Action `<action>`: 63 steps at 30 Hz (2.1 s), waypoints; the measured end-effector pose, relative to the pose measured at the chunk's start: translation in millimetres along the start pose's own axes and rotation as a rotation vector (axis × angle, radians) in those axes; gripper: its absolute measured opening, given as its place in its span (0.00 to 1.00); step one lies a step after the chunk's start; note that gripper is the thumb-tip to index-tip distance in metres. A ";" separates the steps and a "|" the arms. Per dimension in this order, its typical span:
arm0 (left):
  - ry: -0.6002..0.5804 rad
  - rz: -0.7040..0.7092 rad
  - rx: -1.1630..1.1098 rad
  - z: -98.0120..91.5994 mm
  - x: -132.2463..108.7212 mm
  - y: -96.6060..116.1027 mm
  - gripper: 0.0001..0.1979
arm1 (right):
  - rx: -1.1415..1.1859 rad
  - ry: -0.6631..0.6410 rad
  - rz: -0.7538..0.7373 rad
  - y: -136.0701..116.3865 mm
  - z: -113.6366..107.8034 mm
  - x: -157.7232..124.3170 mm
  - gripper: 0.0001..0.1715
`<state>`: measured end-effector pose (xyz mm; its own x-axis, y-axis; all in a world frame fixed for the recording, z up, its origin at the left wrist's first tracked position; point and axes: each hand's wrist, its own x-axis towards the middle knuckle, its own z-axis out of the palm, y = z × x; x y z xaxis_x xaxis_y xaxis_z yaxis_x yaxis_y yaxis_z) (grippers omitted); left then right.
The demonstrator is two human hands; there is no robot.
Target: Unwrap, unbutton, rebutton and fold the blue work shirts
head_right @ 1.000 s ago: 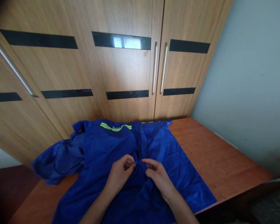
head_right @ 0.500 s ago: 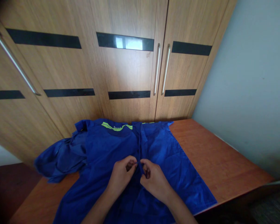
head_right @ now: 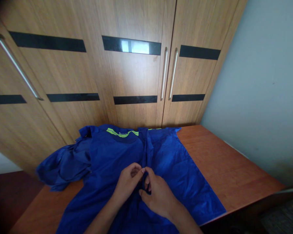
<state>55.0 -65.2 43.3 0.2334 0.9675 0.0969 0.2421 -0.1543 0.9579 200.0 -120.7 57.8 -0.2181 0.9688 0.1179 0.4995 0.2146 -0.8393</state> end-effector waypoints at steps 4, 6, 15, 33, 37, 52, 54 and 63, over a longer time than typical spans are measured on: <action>-0.003 -0.084 -0.130 0.4 2.1 0.0 0.10 | 0.093 -0.003 -0.011 4.1 -0.2 2.8 0.25; -0.010 -0.107 -0.170 0.1 2.1 0.8 0.09 | 0.100 0.033 0.007 8.2 0.2 5.2 0.20; -0.007 -0.156 -0.243 -1.5 4.3 -3.6 0.08 | -0.518 0.243 -0.083 4.7 -0.3 19.8 0.08; 0.045 -0.038 -0.150 1.4 0.3 2.6 0.06 | 0.159 0.308 0.095 19.9 -1.8 32.8 0.13; 0.045 0.073 -0.005 3.4 -0.7 -3.8 0.02 | 0.388 0.218 0.210 28.0 -1.3 35.2 0.16; -0.256 0.045 -0.036 -2.1 -1.8 -6.4 0.10 | -0.042 0.466 0.121 63.4 -2.4 68.3 0.09; -0.254 0.028 -0.030 -2.6 -1.2 -7.0 0.09 | -0.001 0.455 0.120 62.6 -5.5 67.1 0.09; -0.201 0.057 0.174 5.3 -2.8 -6.2 0.08 | -0.230 0.399 -0.014 74.4 -29.2 43.6 0.12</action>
<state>57.9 -68.1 35.6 0.4292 0.8999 0.0773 0.3772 -0.2563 0.8899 252.1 -58.9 16.0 0.0914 0.9278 0.3618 0.6819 0.2065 -0.7017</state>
